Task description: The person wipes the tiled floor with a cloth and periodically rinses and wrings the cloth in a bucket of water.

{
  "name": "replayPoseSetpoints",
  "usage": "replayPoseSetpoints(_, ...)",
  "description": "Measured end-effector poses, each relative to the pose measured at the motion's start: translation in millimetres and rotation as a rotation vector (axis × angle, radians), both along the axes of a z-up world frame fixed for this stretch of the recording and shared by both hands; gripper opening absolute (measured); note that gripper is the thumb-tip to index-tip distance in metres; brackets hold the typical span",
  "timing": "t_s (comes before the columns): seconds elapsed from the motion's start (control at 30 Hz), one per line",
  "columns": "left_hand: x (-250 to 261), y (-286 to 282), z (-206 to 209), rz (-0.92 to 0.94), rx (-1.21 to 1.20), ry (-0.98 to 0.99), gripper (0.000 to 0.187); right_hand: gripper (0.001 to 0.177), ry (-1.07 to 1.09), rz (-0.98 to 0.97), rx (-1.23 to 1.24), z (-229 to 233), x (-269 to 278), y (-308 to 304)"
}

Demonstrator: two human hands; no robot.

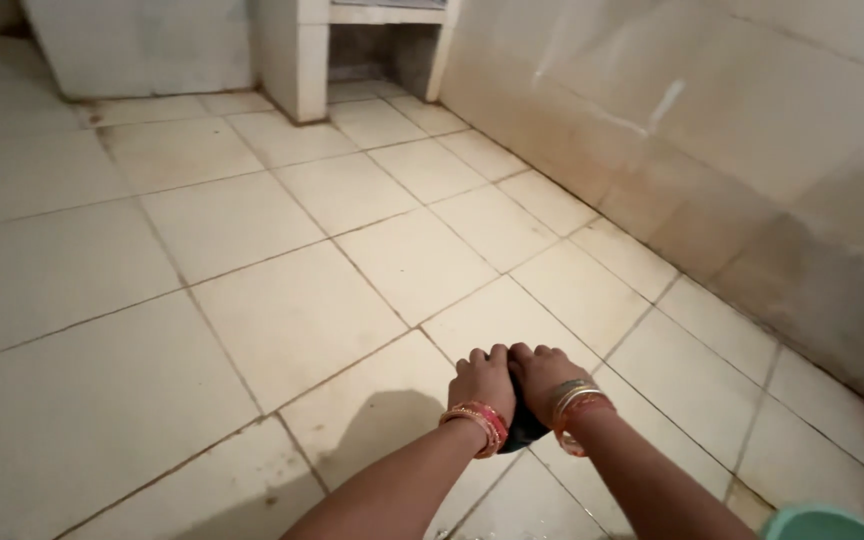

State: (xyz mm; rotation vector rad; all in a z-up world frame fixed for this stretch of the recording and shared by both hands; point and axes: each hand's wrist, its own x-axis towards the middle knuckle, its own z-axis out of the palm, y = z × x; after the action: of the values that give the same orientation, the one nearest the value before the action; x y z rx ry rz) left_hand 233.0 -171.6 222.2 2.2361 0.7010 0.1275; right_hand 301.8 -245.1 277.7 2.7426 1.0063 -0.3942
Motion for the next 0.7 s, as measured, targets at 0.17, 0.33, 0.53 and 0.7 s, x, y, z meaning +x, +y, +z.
replayPoseSetpoints(0.17,24.8,-35.1,22.0,-0.112,-0.017,-0.005,0.032,0.037,-0.127,0.242,-0.152,2.9,44.3,-48.7)
replayPoseSetpoints(0.33,41.4,-74.8,45.3,-0.215,-0.068,-0.017,0.032,0.036,0.015,-0.079,-0.013,34.4,54.9,-94.8)
replayPoseSetpoints(0.53,60.2,-131.0,75.0,-0.351,-0.057,-0.079,0.032,0.041,0.033,-0.293,0.039,63.6,62.6,-165.9)
replayPoseSetpoints(0.7,64.8,-179.4,102.9,-0.491,-0.117,-0.073,0.034,0.042,-0.039,-0.378,0.092,63.0,76.8,-248.5)
